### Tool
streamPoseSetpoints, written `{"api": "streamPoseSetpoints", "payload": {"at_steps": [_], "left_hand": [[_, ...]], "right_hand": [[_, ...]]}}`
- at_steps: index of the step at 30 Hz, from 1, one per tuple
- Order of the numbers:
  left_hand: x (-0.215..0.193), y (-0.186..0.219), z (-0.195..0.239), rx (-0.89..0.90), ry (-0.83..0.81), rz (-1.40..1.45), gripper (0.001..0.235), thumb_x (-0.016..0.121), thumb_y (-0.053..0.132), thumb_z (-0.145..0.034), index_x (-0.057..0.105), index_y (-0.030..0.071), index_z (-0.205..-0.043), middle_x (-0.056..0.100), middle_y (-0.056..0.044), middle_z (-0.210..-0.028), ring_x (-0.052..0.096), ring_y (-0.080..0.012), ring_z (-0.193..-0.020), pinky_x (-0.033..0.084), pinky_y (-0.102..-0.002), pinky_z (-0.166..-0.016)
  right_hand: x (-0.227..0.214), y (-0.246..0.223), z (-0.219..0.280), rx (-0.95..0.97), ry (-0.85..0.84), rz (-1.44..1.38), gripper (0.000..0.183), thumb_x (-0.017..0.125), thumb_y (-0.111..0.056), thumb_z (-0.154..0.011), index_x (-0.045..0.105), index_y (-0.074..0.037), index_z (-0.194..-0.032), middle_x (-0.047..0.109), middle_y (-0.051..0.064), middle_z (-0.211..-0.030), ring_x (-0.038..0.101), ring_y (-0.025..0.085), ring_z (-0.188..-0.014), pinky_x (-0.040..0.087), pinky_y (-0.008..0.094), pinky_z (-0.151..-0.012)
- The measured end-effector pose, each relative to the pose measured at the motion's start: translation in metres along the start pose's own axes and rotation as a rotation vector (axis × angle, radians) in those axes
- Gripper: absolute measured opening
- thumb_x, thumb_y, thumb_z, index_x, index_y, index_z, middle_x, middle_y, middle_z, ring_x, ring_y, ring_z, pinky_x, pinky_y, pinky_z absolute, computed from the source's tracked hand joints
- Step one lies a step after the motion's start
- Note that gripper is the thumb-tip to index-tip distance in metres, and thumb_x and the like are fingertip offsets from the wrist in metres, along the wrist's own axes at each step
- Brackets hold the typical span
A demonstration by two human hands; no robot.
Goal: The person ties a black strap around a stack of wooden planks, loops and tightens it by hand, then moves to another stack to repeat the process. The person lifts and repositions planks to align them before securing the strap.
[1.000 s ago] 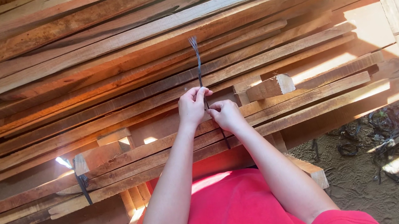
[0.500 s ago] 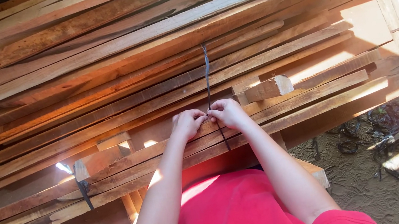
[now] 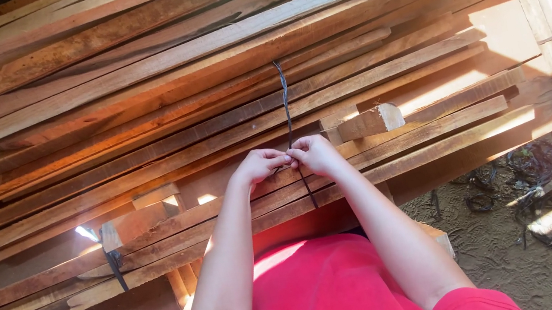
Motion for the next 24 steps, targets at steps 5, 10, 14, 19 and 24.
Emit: {"api": "streamPoseSetpoints", "payload": {"at_steps": [5,10,14,19,24], "left_hand": [[0.0,-0.005,0.0,-0.053,0.107,-0.122,0.019,0.081,0.041,-0.082,0.083,0.034,-0.1,0.08,0.012,-0.09,0.068,-0.0074,-0.093,0.046,-0.021,-0.085],[-0.001,-0.02,-0.014,0.08,0.142,-0.174,0.016,0.078,0.038,-0.085,0.082,0.032,-0.1,0.08,0.011,-0.088,0.072,-0.0081,-0.094,0.051,-0.024,-0.085],[0.006,-0.022,-0.019,0.168,0.162,-0.209,0.016,0.077,0.039,-0.085,0.081,0.03,-0.098,0.08,0.01,-0.085,0.074,-0.0087,-0.092,0.053,-0.026,-0.083],[0.003,-0.015,-0.006,0.181,0.177,-0.236,0.017,0.075,0.037,-0.087,0.081,0.026,-0.099,0.08,0.005,-0.087,0.073,-0.0131,-0.093,0.053,-0.03,-0.085],[0.002,-0.015,-0.005,0.137,0.197,-0.238,0.018,0.074,0.041,-0.086,0.081,0.029,-0.097,0.08,0.008,-0.087,0.073,-0.0135,-0.096,0.052,-0.028,-0.087]], "right_hand": [[0.008,0.013,0.004,-0.018,0.131,-0.128,0.013,0.078,-0.021,-0.079,0.07,-0.019,-0.089,0.075,-0.006,-0.07,0.071,0.006,-0.072,0.049,0.022,-0.074],[0.003,-0.009,0.032,-0.203,0.295,-0.016,0.016,0.074,-0.012,-0.084,0.078,-0.024,-0.094,0.078,-0.004,-0.082,0.075,0.013,-0.085,0.055,0.027,-0.081],[-0.003,-0.016,0.034,-0.543,0.418,0.236,0.019,0.075,-0.006,-0.084,0.081,-0.019,-0.096,0.077,0.0,-0.088,0.07,0.023,-0.094,0.053,0.031,-0.091],[0.006,-0.002,0.019,-0.461,0.353,0.332,0.01,0.07,-0.01,-0.088,0.079,-0.014,-0.092,0.075,0.008,-0.088,0.069,0.03,-0.098,0.053,0.039,-0.092],[0.005,0.014,0.004,-0.236,0.211,0.266,0.013,0.071,-0.02,-0.091,0.079,-0.011,-0.09,0.075,0.01,-0.116,0.059,0.038,-0.128,0.046,0.048,-0.109]]}}
Point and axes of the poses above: each hand's wrist, its own z-axis away from the middle knuckle, its own x-axis out of the palm, y = z × x, the point moved 6 cm from there along -z, towards the middle knuckle
